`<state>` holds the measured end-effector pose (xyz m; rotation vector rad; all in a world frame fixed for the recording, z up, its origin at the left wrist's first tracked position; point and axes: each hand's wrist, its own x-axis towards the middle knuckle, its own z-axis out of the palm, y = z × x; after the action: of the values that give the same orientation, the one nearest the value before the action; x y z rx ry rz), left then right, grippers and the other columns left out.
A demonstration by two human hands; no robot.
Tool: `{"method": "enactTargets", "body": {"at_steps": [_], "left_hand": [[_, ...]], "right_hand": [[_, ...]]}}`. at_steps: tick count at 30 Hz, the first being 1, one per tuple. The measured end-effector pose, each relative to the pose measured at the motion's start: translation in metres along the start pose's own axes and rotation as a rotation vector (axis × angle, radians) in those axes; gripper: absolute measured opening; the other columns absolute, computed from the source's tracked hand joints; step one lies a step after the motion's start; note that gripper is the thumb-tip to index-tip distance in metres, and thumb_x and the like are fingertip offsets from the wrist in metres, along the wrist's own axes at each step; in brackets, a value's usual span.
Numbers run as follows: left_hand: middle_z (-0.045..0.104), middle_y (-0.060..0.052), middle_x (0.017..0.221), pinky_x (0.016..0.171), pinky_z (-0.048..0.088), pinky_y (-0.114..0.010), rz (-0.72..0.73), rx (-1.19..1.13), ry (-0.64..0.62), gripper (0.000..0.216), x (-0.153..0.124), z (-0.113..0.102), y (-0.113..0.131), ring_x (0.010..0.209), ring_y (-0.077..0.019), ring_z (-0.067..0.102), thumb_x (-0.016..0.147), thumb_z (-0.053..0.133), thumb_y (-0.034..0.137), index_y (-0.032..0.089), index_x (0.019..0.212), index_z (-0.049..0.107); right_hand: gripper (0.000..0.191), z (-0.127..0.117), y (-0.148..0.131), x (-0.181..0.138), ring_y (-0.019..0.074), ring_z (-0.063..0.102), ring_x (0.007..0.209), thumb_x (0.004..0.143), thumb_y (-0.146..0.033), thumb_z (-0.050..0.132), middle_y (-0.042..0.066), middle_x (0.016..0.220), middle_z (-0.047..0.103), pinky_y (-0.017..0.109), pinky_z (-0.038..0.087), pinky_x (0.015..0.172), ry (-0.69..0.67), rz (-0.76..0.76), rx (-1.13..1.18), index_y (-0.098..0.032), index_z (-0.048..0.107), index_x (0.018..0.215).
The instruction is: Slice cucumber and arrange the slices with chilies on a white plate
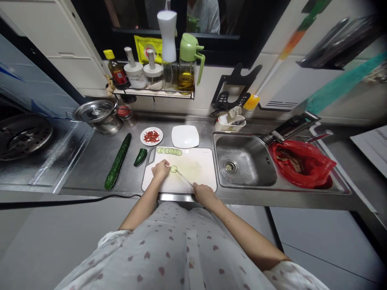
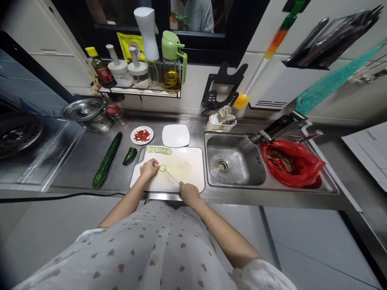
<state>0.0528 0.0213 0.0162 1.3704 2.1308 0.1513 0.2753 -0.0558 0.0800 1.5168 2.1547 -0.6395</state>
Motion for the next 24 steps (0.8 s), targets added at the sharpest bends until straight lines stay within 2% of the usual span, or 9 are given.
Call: {"method": "enactTargets", "body": {"at_steps": [7,17,24], "left_hand": [[0.072,-0.002,0.096,0.09,0.036,-0.037,0.006,0.054,-0.016,0.018,0.004,-0.001,0.001,0.103,-0.0235,0.063,0.078,0.061,0.036,0.029,0.095,0.06],[0.073,-0.001,0.093,0.091,0.036,-0.037,0.011,0.045,-0.016,0.017,0.005,-0.001,0.001,0.102,-0.0234,0.063,0.077,0.062,0.037,0.029,0.092,0.06],[0.073,-0.002,0.094,0.091,0.036,-0.037,0.003,0.054,-0.026,0.016,0.006,-0.003,0.002,0.101,-0.0236,0.063,0.077,0.063,0.037,0.029,0.091,0.06]], "right_hand": [[0.03,0.002,-0.001,0.008,0.0261,0.065,0.099,0.09,-0.013,0.039,0.016,0.101,0.068,0.031,0.044,0.074,-0.004,-0.011,-0.001,-0.015,0.055,0.116],[0.032,-0.017,-0.009,0.016,0.0259,0.065,0.101,0.088,-0.007,0.039,0.018,0.102,0.068,0.032,0.045,0.074,-0.027,-0.036,-0.014,-0.013,0.056,0.114],[0.032,-0.013,-0.008,0.022,0.0254,0.065,0.102,0.089,-0.008,0.038,0.018,0.103,0.068,0.033,0.046,0.078,-0.003,-0.055,-0.015,-0.013,0.057,0.114]]}}
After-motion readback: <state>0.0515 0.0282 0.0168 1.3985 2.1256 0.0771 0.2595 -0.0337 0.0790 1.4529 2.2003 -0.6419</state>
